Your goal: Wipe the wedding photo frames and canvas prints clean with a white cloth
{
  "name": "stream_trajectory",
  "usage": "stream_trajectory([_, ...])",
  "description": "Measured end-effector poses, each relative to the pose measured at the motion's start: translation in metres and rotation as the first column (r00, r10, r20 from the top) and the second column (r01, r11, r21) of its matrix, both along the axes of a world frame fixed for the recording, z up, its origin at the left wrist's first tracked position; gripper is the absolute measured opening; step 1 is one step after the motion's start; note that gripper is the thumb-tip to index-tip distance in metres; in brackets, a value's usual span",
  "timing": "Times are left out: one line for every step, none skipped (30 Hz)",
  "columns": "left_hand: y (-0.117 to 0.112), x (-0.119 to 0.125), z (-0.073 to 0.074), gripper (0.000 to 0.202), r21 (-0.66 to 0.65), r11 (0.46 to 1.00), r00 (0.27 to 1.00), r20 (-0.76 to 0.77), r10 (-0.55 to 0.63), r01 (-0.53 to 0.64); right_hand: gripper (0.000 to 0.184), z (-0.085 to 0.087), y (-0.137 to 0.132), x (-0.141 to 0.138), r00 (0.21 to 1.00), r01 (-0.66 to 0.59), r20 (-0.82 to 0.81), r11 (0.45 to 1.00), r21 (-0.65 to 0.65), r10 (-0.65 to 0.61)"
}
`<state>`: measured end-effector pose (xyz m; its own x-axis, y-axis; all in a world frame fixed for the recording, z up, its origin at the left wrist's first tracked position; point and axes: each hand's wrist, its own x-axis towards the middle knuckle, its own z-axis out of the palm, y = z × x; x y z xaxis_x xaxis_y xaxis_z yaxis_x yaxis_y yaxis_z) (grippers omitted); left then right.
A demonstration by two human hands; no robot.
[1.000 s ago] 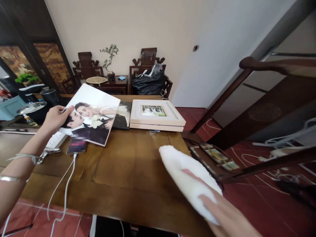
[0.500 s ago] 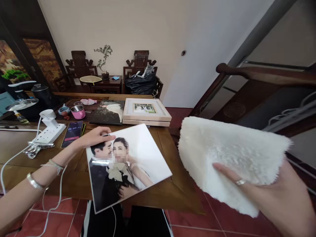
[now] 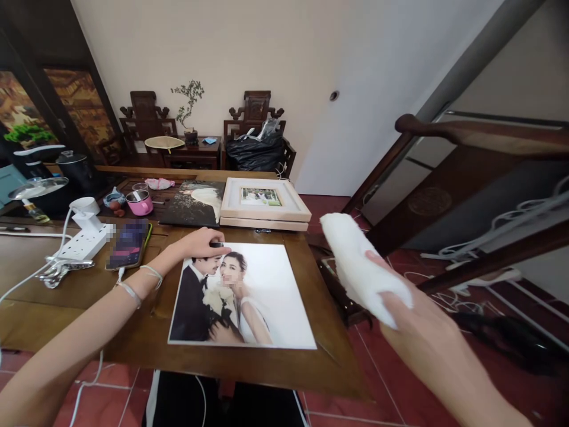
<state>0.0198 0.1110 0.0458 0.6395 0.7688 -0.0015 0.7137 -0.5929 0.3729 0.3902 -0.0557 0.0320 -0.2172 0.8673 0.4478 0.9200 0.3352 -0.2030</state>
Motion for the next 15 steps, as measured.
stream_trajectory([0.002,0.003,-0.002,0.041,0.094,0.995,0.998,-0.055,0.017,-0.012,0.030,0.000,0.006,-0.010,0.995,-0.092,0.046,0.991,0.093,0.088])
stream_trajectory([0.004,0.005,-0.004,0.039,0.166,0.986,0.995,-0.101,0.029,-0.012,0.034,-0.001,0.011,-0.021,0.980,-0.181,0.109,0.968,0.174,0.164])
stream_trajectory([0.005,0.008,-0.007,0.039,0.213,0.977,0.991,-0.132,0.032,-0.003,0.039,-0.004,0.016,-0.033,0.959,-0.259,0.172,0.941,0.218,0.224])
stream_trajectory([0.006,0.010,-0.010,0.038,0.235,0.972,0.989,-0.146,0.023,0.012,0.043,-0.008,0.019,-0.043,0.937,-0.317,0.221,0.924,0.212,0.271])
stream_trajectory([0.006,0.012,-0.014,0.037,0.238,0.971,0.989,-0.148,0.002,0.034,0.046,-0.013,0.022,-0.054,0.916,-0.358,0.258,0.917,0.179,0.307])
stream_trajectory([0.007,0.013,-0.017,0.037,0.241,0.970,0.990,-0.142,-0.012,0.046,0.049,-0.018,0.024,-0.062,0.899,-0.380,0.285,0.915,0.134,0.332])
stream_trajectory([0.007,0.014,-0.020,0.036,0.247,0.968,0.991,-0.133,-0.017,0.050,0.053,-0.023,0.025,-0.070,0.887,-0.387,0.307,0.918,0.086,0.345])
stream_trajectory([0.006,0.015,-0.022,0.036,0.258,0.965,0.992,-0.126,-0.015,0.047,0.057,-0.028,0.025,-0.076,0.878,-0.385,0.322,0.922,0.039,0.353])
stream_trajectory([0.005,0.015,-0.024,0.035,0.280,0.959,0.993,-0.121,0.000,0.034,0.061,-0.032,0.025,-0.080,0.874,-0.376,0.331,0.927,-0.001,0.355])
stream_trajectory([0.004,0.015,-0.024,0.035,0.307,0.952,0.993,-0.117,0.019,0.018,0.064,-0.035,0.024,-0.083,0.873,-0.366,0.335,0.930,-0.032,0.355])
stream_trajectory([0.001,0.015,-0.023,0.033,0.333,0.943,0.993,-0.112,0.043,-0.003,0.066,-0.037,0.023,-0.085,0.875,-0.355,0.334,0.933,-0.053,0.352])
stream_trajectory([-0.002,0.014,-0.021,0.031,0.355,0.934,0.992,-0.103,0.072,-0.031,0.068,-0.038,0.022,-0.086,0.877,-0.346,0.330,0.936,-0.067,0.348])
stream_trajectory([-0.007,0.014,-0.018,0.028,0.367,0.928,0.990,-0.092,0.104,-0.064,0.069,-0.039,0.020,-0.086,0.881,-0.341,0.324,0.937,-0.072,0.345])
stream_trajectory([-0.014,0.013,-0.016,0.025,0.366,0.924,0.986,-0.078,0.146,-0.108,0.069,-0.038,0.019,-0.086,0.885,-0.337,0.316,0.939,-0.072,0.342])
stream_trajectory([-0.022,0.012,-0.014,0.023,0.357,0.919,0.977,-0.066,0.201,-0.165,0.069,-0.038,0.019,-0.087,0.889,-0.335,0.308,0.940,-0.069,0.340])
